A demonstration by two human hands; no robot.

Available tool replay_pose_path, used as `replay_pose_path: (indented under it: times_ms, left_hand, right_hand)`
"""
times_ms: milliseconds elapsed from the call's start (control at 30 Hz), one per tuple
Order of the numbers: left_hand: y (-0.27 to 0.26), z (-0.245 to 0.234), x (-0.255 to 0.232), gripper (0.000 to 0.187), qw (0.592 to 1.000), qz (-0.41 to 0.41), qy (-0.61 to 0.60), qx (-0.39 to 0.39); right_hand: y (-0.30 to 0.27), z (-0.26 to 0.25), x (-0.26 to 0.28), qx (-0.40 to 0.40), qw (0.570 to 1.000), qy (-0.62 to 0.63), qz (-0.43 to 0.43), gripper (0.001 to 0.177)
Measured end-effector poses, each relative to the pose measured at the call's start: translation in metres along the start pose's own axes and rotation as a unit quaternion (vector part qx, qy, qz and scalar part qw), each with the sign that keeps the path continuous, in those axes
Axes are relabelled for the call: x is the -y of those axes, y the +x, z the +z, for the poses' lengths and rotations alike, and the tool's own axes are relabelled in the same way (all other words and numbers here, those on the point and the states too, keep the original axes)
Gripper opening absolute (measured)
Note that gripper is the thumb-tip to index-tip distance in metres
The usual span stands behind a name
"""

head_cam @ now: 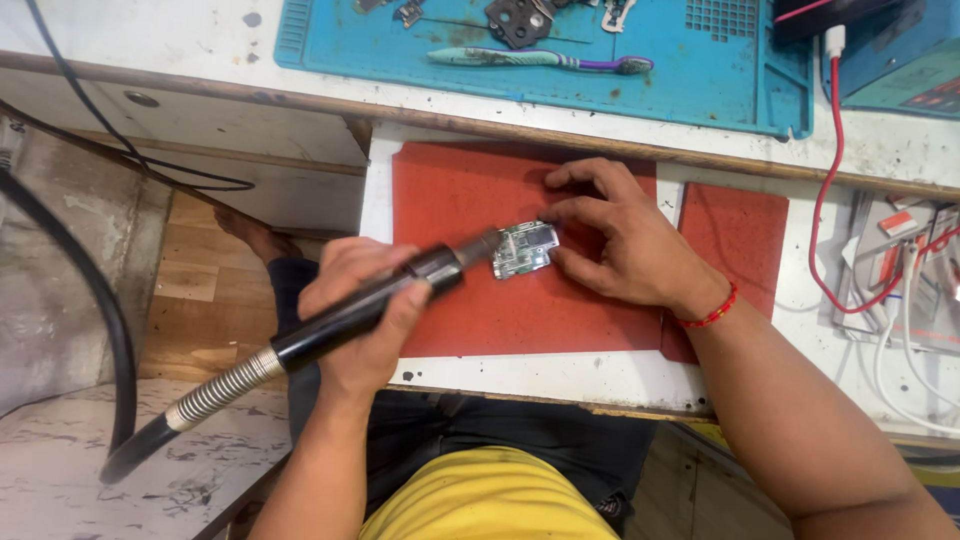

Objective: The person cleans a small electronic circuit board using a toothbrush and a hot air gun. They scrub the board with the toothbrush and then apply heat with the hot air gun, repeating these actions to clean the surface.

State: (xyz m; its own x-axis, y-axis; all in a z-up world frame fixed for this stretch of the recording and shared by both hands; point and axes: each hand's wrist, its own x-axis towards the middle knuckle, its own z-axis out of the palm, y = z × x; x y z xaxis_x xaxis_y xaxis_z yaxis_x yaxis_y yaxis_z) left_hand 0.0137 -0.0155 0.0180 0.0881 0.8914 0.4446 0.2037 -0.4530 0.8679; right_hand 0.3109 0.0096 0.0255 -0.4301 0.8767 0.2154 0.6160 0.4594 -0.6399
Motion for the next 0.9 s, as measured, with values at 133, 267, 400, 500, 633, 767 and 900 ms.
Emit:
replay_pose_path:
  times_ms: [133,267,400,500,633,767,900]
  left_hand:
    - [0.001,0.002,0.002,0.028,0.998,0.056,0.005,0.016]
    - [-0.001,0.003,0.005,0.027,0.998,0.055,0.020,0.012]
    - [-0.001,0.003,0.006,0.024,0.998,0.006,0.026,-0.058]
    - [-0.001,0.002,0.006,0.030,0.998,0.055,-0.012,0.036]
    - [-0.005,0.004,0.010,0.027,0.999,0.040,0.026,-0.023]
    - [-0.006,0.008,0.016,0.027,0.996,0.082,0.016,0.020]
    - [-0.006,0.004,0.014,0.030,0.998,-0.017,0.003,-0.067]
  right_hand:
    - [0.004,-0.001,0.003,0.012,0.999,-0.042,-0.013,0.036]
    - [0.001,0.000,0.006,0.009,0.999,-0.045,-0.009,0.036]
    - [0.003,0.001,0.007,0.010,0.999,-0.045,-0.004,0.038]
    - [0.003,0.000,0.007,0.006,0.999,-0.037,0.007,0.037]
    - [0.004,0.001,0.007,0.003,1.000,-0.029,0.007,0.037]
    - [0.000,0.001,0.005,0.003,0.999,-0.038,0.008,0.036]
    - [0.002,0.000,0.002,0.006,1.000,-0.020,0.003,0.035]
